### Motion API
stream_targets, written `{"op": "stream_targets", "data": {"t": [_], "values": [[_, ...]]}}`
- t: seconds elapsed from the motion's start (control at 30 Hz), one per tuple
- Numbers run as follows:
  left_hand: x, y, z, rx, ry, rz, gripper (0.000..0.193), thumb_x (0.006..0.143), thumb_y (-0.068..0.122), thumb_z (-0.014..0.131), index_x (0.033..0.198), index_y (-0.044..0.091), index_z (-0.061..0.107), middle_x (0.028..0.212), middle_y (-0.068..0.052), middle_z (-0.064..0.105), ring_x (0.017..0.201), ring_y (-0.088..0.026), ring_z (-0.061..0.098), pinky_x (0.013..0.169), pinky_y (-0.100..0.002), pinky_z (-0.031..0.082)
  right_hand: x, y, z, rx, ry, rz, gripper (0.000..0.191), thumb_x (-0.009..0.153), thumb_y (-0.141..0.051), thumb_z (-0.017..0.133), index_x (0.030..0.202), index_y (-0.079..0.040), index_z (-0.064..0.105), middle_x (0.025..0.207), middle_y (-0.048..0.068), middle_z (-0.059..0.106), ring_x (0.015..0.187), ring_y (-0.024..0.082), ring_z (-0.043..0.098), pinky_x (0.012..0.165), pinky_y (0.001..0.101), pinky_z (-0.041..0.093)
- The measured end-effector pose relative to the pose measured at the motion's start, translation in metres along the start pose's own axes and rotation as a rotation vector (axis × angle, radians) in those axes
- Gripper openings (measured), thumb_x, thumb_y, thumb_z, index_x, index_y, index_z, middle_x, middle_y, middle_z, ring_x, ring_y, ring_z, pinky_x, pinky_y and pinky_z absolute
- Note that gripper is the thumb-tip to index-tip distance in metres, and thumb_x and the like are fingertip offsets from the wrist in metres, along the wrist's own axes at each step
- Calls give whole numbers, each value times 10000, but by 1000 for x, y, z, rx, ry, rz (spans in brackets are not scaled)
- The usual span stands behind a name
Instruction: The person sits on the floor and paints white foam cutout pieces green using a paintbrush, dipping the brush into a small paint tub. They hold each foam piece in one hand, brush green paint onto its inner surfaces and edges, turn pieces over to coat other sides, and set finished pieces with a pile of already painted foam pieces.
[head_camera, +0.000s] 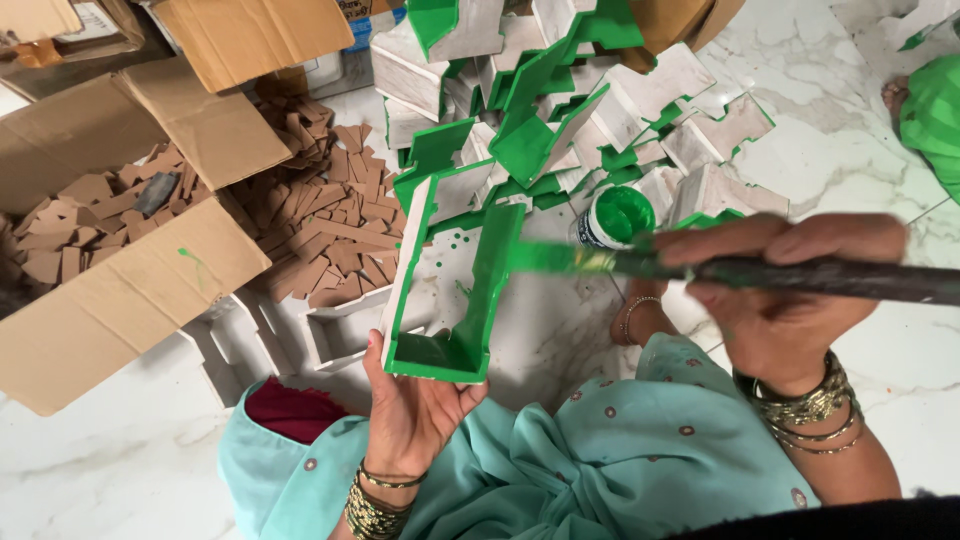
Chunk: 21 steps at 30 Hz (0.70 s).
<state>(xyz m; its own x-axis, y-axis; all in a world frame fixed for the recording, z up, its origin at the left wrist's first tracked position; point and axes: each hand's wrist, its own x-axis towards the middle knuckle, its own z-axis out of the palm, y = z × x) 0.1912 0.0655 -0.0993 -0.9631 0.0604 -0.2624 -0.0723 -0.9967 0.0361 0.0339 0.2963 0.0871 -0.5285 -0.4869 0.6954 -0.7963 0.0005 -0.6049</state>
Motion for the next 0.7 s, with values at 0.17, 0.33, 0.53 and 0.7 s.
{"op": "stream_targets", "data": {"t": [0.17, 0.33, 0.53, 0.7], "values": [[-1, -1, 3, 27, 8, -8, 804, 915, 762, 487, 1244, 34, 571, 1202, -121, 668, 1022, -278, 683, 923, -477, 568, -1, 1, 4, 98, -165, -45, 506, 873, 128, 678, 1159, -66, 308, 1011, 272, 686, 946, 367, 753, 885, 507, 671], [-1, -1, 9, 44, 24, -10, 797, 915, 757, 478, 1272, 49, 563, 1210, -110, 668, 1037, -278, 684, 914, -480, 570, 2, 11, 2, 118, -152, -75, 519, 879, 145, 682, 1174, -104, 333, 1085, 271, 692, 880, 319, 752, 732, 433, 658], [1, 2, 9, 54, 22, 6, 795, 912, 752, 473, 1316, 72, 555, 1230, -99, 666, 1044, -275, 683, 905, -476, 568, -8, 8, 3, 125, -88, -67, 512, 861, 162, 642, 1161, -117, 335, 1081, 250, 699, 806, 302, 755, 755, 468, 665], [2, 4, 4, 15, -38, -8, 838, 938, 773, 480, 1303, 21, 542, 1235, -134, 664, 1048, -279, 677, 943, -480, 570, -9, 13, 3, 20, -226, -105, 561, 782, 138, 719, 1131, -90, 344, 1063, 276, 656, 925, 390, 727, 863, 560, 649]]}}
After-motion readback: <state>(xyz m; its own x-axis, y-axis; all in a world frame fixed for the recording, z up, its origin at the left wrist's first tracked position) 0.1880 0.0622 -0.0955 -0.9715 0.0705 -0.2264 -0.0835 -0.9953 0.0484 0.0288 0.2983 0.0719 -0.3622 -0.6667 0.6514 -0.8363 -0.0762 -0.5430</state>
